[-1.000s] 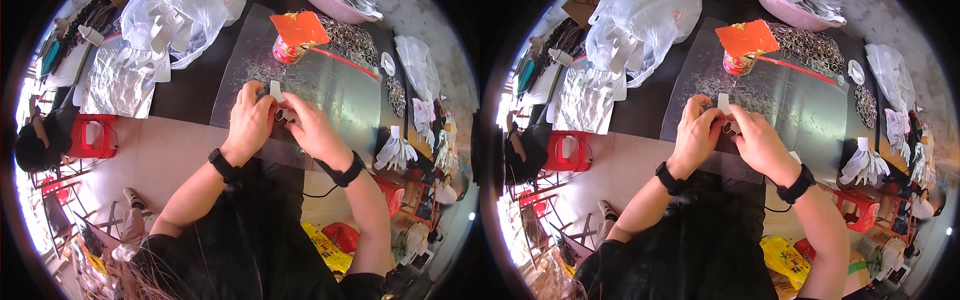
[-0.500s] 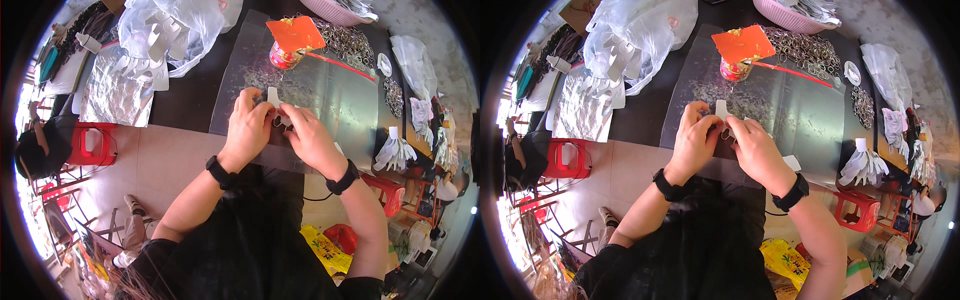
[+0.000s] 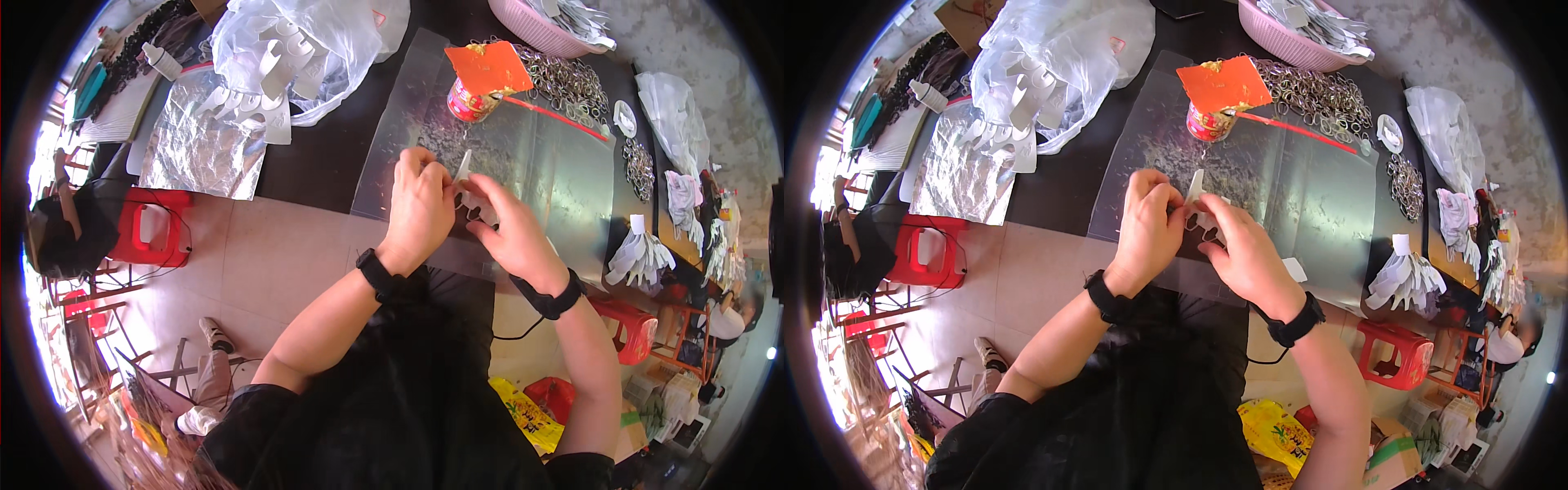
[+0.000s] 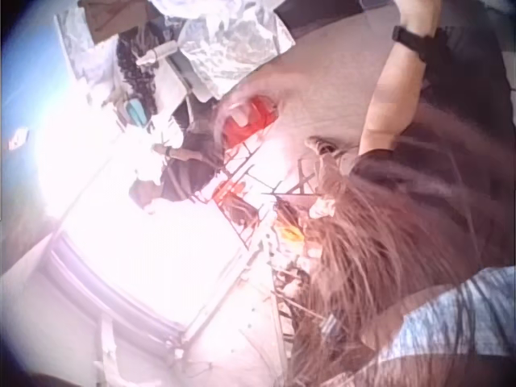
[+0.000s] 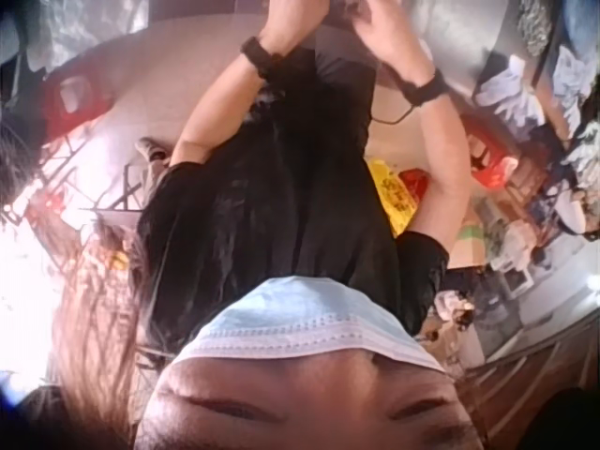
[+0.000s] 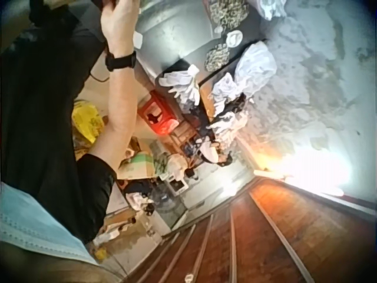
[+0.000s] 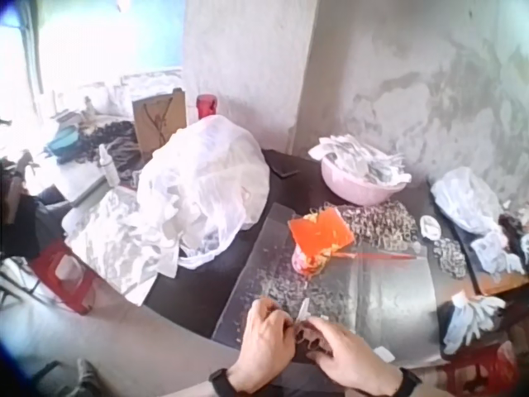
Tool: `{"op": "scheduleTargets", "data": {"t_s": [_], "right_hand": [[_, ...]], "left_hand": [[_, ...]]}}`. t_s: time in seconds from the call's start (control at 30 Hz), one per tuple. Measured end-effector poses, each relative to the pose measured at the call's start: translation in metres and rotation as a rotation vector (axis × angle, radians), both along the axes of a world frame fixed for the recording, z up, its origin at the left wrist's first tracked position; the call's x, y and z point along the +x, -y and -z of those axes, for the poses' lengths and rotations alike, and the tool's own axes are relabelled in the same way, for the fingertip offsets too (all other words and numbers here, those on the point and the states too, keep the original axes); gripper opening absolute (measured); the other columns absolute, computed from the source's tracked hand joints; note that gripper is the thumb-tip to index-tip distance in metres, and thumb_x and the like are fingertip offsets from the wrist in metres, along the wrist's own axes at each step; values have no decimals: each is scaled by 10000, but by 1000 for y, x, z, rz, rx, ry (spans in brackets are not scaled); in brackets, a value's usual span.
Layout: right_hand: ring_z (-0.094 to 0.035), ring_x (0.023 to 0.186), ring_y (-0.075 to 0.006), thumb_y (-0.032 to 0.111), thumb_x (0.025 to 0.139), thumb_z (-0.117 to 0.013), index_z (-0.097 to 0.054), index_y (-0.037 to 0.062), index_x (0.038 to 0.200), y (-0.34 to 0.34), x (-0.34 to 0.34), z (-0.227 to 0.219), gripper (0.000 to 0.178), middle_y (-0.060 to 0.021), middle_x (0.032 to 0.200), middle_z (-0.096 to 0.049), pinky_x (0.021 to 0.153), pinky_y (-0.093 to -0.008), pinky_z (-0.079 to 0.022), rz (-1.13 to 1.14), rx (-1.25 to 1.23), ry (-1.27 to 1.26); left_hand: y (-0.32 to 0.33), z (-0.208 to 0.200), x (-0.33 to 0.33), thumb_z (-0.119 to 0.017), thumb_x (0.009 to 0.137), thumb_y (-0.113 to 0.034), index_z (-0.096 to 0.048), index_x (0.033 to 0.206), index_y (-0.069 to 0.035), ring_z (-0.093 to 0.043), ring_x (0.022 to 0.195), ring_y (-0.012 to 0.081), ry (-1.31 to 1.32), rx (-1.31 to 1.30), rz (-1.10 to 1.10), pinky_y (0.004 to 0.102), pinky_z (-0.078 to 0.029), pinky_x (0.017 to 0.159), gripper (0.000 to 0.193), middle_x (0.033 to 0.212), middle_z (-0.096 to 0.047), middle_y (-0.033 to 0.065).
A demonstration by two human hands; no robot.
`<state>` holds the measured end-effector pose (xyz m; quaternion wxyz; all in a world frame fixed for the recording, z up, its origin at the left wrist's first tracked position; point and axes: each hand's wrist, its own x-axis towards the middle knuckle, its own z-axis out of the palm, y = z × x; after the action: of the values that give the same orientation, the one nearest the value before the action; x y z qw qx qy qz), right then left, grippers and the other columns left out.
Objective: Assembling metal rings and pieces onto white leather shoe uppers.
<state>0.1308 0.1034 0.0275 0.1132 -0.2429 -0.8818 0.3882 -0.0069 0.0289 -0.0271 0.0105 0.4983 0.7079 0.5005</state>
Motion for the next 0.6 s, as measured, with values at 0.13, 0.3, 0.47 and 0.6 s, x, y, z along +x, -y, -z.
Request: {"op": "scheduleTargets", "data": {"t_s": [0.13,0.3,0.47,0.6], "right_hand": [[-524,1099,-331,-3,741,-672,-420,33,1278,-4,9,-4,595,-155,1162,-562,893,-390,-442,149,177,-152],[-579,930,-176,26,792,-668,-421,23,1279,-10,10,-23,546,-89,1012,-615,825,-300,-451,173,-239,-235],[-549,859,-76,1,834,-611,-437,10,1244,-12,14,-48,446,-43,911,-592,748,-238,-458,116,-728,-215],[-565,858,-87,-9,853,-578,-450,9,1206,-12,20,-60,376,-51,915,-594,758,-230,-461,110,-879,-219]], "left_hand": [[7,-19,0,-642,757,20,-534,842,9,-577,713,248,290,-140,87,305,-465,664,138,805,-568,113],[13,-31,2,-595,845,16,-461,915,-8,-573,695,102,979,-45,296,232,-459,602,153,778,-573,50],[24,-53,10,-546,877,20,-448,976,-35,-599,785,161,1434,63,457,300,-498,705,151,890,-582,89],[27,-55,6,-529,901,-10,-467,994,-55,-598,838,177,1665,35,640,320,-498,746,120,968,-584,85]]}}
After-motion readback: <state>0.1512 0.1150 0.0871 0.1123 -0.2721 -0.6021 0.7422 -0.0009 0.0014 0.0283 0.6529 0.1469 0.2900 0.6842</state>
